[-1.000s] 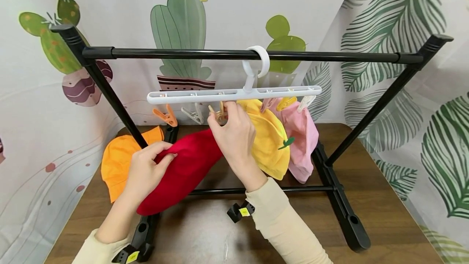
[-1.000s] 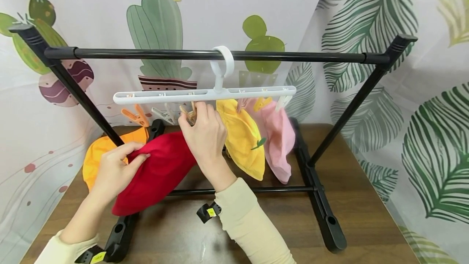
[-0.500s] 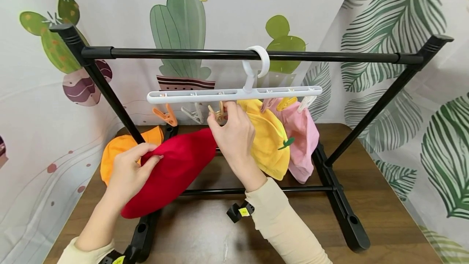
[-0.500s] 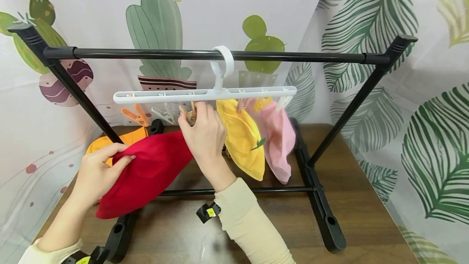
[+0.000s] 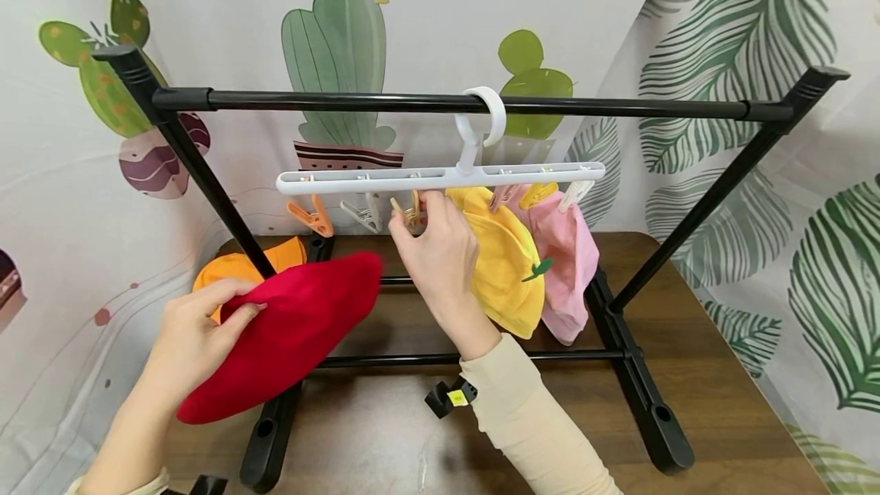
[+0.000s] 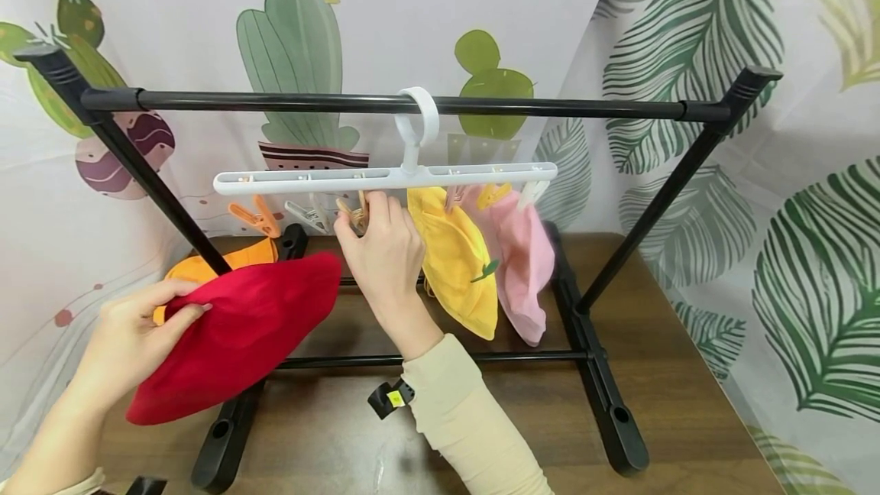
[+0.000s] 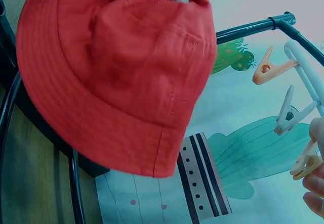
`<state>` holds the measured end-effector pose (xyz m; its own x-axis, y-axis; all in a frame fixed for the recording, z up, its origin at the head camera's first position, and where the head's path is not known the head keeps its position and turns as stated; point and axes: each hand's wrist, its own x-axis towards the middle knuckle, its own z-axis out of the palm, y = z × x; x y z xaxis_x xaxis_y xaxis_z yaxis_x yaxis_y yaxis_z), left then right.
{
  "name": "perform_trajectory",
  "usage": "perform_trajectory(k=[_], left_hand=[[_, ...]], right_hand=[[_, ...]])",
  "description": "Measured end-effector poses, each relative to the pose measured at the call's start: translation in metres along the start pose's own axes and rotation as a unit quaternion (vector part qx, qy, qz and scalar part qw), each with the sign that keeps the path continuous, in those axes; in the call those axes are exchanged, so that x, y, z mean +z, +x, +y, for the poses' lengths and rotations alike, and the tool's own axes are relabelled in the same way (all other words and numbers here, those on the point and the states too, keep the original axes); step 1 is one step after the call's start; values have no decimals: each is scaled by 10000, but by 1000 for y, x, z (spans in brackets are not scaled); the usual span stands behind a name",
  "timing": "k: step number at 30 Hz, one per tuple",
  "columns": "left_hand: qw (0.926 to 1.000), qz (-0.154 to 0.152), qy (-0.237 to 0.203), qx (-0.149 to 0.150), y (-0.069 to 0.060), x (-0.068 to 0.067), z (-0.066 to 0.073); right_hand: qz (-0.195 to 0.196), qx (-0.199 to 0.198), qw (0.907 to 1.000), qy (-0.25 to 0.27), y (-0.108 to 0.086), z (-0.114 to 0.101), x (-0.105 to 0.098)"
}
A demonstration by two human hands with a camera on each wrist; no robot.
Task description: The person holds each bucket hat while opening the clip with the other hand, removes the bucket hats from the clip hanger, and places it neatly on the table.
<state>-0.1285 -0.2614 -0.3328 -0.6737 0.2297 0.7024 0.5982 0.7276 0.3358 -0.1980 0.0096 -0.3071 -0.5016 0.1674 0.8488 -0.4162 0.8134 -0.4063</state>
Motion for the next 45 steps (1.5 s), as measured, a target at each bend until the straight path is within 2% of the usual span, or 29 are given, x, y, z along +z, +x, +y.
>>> perform_trajectory(k=[7, 14, 20, 31, 36, 41, 45], left_hand=[[10000, 2, -52, 25, -9, -15, -8], [9998, 60, 164, -88, -17, -29, -14], [9992, 187, 363, -48, -26, -44, -25], [9951, 566, 683, -429, -48, -68, -42], [9930, 631, 815, -583, -56, -73, -51], [9938, 724, 530, -657, -62, -74, -60], [9947, 737, 448, -563, -67, -73, -69]], right_hand=[[-17, 29, 10000, 3, 0, -1, -1], [-21, 19, 10000, -2, -1, 1, 0], [38, -24, 10000, -13, -1, 0, 0], [73, -45, 9999, -71, -1, 0, 2], [96, -35, 9999, -72, 0, 1, 2], [79, -57, 9999, -48, 0, 1, 2], [83, -45, 9999, -40, 0, 1, 2]])
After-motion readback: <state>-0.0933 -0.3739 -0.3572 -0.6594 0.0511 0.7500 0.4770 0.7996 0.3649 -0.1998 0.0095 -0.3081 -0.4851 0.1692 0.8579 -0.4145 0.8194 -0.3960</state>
